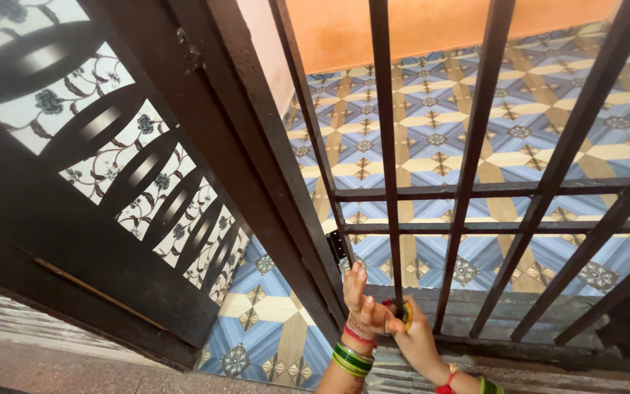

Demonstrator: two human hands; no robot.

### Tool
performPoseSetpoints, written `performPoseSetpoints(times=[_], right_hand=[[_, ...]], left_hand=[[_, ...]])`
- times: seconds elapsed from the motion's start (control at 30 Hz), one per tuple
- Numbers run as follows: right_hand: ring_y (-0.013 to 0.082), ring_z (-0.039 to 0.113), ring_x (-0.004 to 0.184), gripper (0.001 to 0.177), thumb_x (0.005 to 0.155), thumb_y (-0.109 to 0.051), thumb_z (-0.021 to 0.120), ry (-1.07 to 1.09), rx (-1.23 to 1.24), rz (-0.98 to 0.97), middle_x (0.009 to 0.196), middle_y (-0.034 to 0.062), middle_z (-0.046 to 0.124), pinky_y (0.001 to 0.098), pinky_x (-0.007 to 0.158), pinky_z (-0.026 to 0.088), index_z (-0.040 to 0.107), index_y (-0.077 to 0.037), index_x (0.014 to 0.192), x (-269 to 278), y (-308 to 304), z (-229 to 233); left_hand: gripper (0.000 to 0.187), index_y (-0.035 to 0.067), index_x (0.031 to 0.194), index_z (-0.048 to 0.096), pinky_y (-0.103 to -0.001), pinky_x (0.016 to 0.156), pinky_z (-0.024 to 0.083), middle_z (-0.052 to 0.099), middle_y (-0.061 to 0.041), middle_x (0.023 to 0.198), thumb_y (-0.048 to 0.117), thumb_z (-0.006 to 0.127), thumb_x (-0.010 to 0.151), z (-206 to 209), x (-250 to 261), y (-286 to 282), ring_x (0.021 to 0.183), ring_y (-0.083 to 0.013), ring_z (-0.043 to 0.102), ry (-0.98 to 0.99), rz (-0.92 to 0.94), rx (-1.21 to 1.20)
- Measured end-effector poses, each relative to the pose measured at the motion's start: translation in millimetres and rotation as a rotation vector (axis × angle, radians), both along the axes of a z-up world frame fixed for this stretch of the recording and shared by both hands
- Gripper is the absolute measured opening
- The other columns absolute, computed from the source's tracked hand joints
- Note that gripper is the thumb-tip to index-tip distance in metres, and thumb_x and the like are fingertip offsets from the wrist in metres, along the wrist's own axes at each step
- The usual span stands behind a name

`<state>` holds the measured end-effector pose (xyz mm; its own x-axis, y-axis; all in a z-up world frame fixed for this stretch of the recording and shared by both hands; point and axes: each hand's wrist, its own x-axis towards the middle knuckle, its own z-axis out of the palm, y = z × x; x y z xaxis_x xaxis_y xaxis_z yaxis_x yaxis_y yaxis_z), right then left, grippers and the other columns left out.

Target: The person wipes the bars and frame of a metal gate with a yellow cloth.

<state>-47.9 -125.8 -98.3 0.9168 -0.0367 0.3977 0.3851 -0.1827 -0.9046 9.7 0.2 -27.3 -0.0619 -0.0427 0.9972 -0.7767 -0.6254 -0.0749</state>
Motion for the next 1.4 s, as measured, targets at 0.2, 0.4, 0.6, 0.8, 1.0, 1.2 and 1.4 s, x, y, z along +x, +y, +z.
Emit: performPoseSetpoints(times=[0.2, 0.4, 0.6, 0.8, 1.0, 1.2, 1.4], right_hand=[[0.0276, 0.068, 0.113, 0.046, 0.087, 0.0, 0.064, 0.054, -0.075, -0.014, 0.118, 0.0172, 0.068, 0.0341, 0.096, 0.049, 0.052, 0.002, 0.131, -26.0, -25.3, -6.4], [0.0207, 0.07, 0.117, 0.047, 0.079, 0.012, 0.051, -0.555, -0.155, -0.114, 0.12, 0.0134, 0.071, 0.0411, 0.105, 0.057, 0.058, -0.003, 0.123, -56.4, -78.9, 76.2], [0.0257, 0.045, 0.138, 0.055, 0.097, -0.01, 0.062, -1.044, -0.163, -0.675, 0.15, 0.011, 0.035, 0.0327, 0.101, 0.06, 0.041, -0.003, 0.148, -28.9, -120.4, 238.5], [0.0361, 0.005, 0.162, 0.074, 0.103, -0.007, 0.058, -0.917, -0.694, -0.629, 0.174, 0.0148, 0.007, 0.0532, 0.133, 0.001, 0.018, -0.003, 0.165, 6.6, -108.2, 260.3], [0.0379, 0.006, 0.16, 0.065, 0.098, 0.0, 0.058, -0.791, -0.901, -0.655, 0.172, 0.0168, 0.01, 0.0487, 0.131, 0.011, 0.03, 0.006, 0.157, 3.2, -117.8, 149.5], [0.0397, 0.002, 0.157, 0.062, 0.099, -0.008, 0.059, -0.781, -1.004, -0.584, 0.17, 0.021, 0.006, 0.05, 0.127, 0.013, 0.037, 0.007, 0.155, -5.2, -122.9, 50.0], [0.0458, 0.018, 0.149, 0.055, 0.092, -0.011, 0.058, -0.718, -1.07, -0.434, 0.161, 0.0256, 0.02, 0.0554, 0.112, 0.032, 0.049, 0.002, 0.144, -23.4, -134.6, -17.0]], left_hand=[[0.078, 0.013, 0.159, 0.023, -0.058, 0.119, 0.038, 0.047, -0.024, 0.147, 0.067, 0.038, 0.104, 5.4, -1.5, 0.4, 0.134, -0.0468, 0.056, -0.006, 0.027, 0.021], [0.076, 0.012, 0.158, 0.023, -0.058, 0.121, 0.037, 0.048, -0.025, 0.147, 0.065, 0.036, 0.105, 7.7, -4.8, -0.1, 0.135, -0.0469, 0.055, 0.014, 0.044, 0.031], [0.075, 0.011, 0.157, 0.026, -0.058, 0.12, 0.037, 0.049, -0.026, 0.146, 0.064, 0.037, 0.105, 9.3, -3.1, 0.3, 0.134, -0.0466, 0.056, 0.019, 0.049, 0.026], [0.074, 0.012, 0.157, 0.027, -0.057, 0.12, 0.038, 0.049, -0.025, 0.147, 0.064, 0.037, 0.106, 11.6, -6.6, 0.1, 0.135, -0.0455, 0.056, 0.032, 0.069, 0.023], [0.073, 0.012, 0.156, 0.029, -0.057, 0.119, 0.038, 0.049, -0.024, 0.146, 0.064, 0.038, 0.105, 13.3, -5.7, -0.6, 0.134, -0.0447, 0.055, 0.032, 0.09, 0.014], [0.072, 0.012, 0.156, 0.029, -0.058, 0.12, 0.039, 0.048, -0.024, 0.147, 0.063, 0.038, 0.106, 12.0, -7.3, -4.1, 0.135, -0.0447, 0.055, 0.036, 0.109, -0.015], [0.064, 0.009, 0.152, 0.033, -0.059, 0.119, 0.038, 0.045, -0.025, 0.147, 0.055, 0.038, 0.108, 12.7, -8.0, 0.1, 0.135, -0.0461, 0.052, 0.034, 0.146, 0.016]])
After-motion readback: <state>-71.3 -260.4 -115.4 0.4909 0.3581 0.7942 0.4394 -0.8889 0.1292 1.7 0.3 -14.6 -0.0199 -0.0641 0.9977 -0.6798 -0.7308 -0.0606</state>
